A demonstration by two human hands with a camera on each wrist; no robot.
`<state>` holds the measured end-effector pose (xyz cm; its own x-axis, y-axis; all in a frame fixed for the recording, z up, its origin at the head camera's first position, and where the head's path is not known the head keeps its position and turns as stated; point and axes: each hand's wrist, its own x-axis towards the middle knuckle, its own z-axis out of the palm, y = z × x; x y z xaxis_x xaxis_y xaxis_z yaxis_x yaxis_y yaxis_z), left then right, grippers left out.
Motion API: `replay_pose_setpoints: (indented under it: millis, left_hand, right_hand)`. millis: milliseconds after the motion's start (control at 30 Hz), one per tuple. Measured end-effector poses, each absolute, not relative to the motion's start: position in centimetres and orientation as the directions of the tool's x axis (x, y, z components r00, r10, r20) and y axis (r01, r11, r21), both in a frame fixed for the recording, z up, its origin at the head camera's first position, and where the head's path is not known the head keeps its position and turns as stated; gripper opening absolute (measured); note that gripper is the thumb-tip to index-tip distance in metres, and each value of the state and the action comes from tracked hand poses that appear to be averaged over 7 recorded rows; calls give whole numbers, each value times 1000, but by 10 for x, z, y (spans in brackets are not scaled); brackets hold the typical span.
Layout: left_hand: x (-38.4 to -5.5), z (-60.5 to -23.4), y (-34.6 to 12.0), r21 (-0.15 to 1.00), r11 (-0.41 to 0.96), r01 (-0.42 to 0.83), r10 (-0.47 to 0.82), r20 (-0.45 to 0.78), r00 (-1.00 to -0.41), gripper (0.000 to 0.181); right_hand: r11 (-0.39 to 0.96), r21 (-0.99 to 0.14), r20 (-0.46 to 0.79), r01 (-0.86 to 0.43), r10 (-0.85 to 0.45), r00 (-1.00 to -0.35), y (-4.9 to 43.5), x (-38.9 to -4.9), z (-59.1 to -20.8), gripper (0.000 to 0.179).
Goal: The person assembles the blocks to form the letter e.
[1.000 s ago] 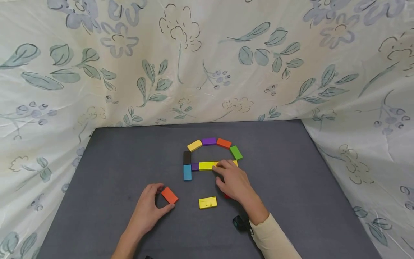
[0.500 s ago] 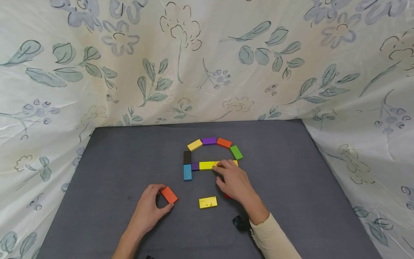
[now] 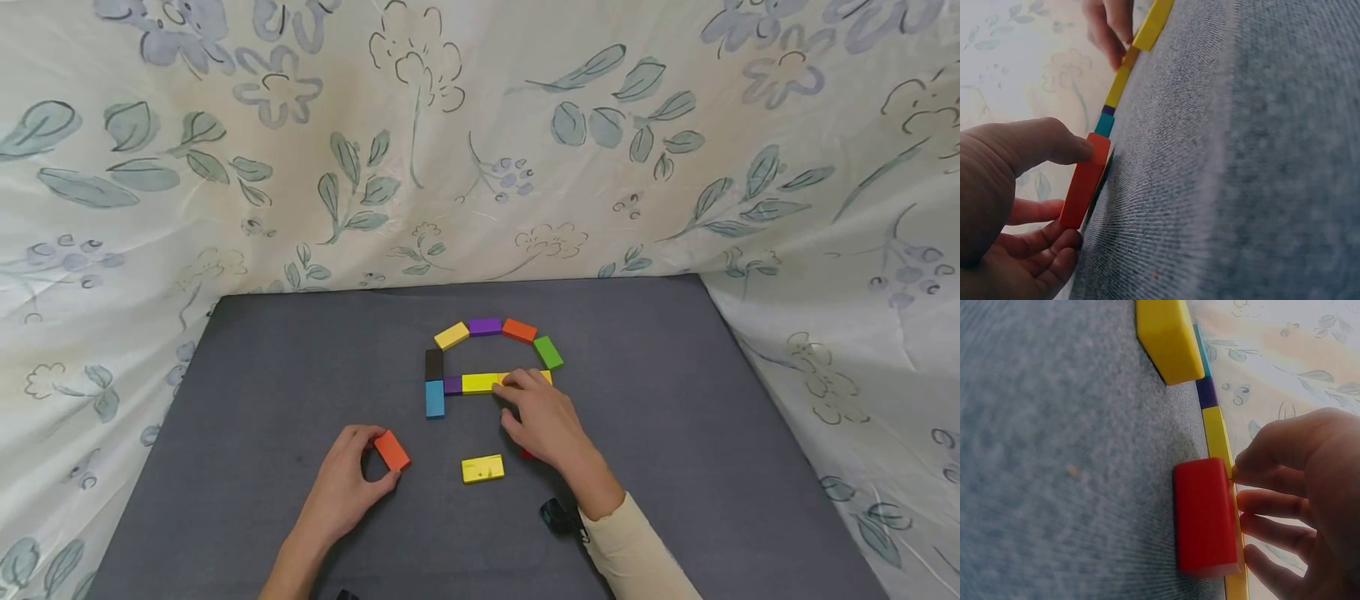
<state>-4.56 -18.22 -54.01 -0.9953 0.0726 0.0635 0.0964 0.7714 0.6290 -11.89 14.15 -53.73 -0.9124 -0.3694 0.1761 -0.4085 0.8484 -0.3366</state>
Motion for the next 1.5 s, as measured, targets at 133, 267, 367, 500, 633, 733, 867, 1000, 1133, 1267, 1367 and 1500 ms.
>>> replay_pose_setpoints:
  millis: [133,267,367,500,633,733,867,1000,1133,1267,1367,1500]
  left_hand:
    - [-47,-539,-181,629,769,114,85,77,-993,56]
    - [-50,-536,-177,626,770,124,97,78,-992,57]
    - [-51,-535,-174,629,767,131,110,73,-991,56]
    - [-52,-534,-169,636,758,145,131,69,-989,55]
    - [-54,-535,-166,636,756,156,144,70,-987,56]
    - [-55,-536,-164,636,756,156,146,68,-987,56]
    - [-57,-538,-162,642,749,160,149,72,-986,56]
    - [-59,-541,-159,641,745,182,164,88,-983,56]
    - [-61,-542,-155,641,738,210,179,114,-977,56]
    - [-63,-542,-151,652,721,235,193,138,-972,55]
    - [-64,-543,-149,660,711,242,201,140,-970,55]
    - [-65,-545,-146,666,707,237,206,127,-970,57]
  right_hand:
    - [849,-338,178,-407,-367,-913,141,-119,-537,44]
    - [845,-336,187,-415,-372,-909,141,-117,-536,44]
    - [839,-331,204,-431,-382,-901,142,-116,-535,44]
    - [834,-331,218,-441,-388,-896,143,-116,-535,43]
    - [835,-332,220,-440,-385,-896,143,-116,-536,42]
    - [835,-329,220,-441,-386,-896,142,-117,-537,42]
    - [835,-329,219,-441,-387,-896,142,-117,-538,43]
    - [839,-330,213,-434,-382,-899,142,-118,-539,43]
    - [843,-325,210,-429,-378,-901,142,-118,-540,43]
    - [845,-322,209,-428,-377,-902,142,-119,-541,43]
    - [844,-321,209,-428,-378,-902,141,-119,-541,43]
    - [846,-320,208,-426,-376,-903,141,-119,-542,44]
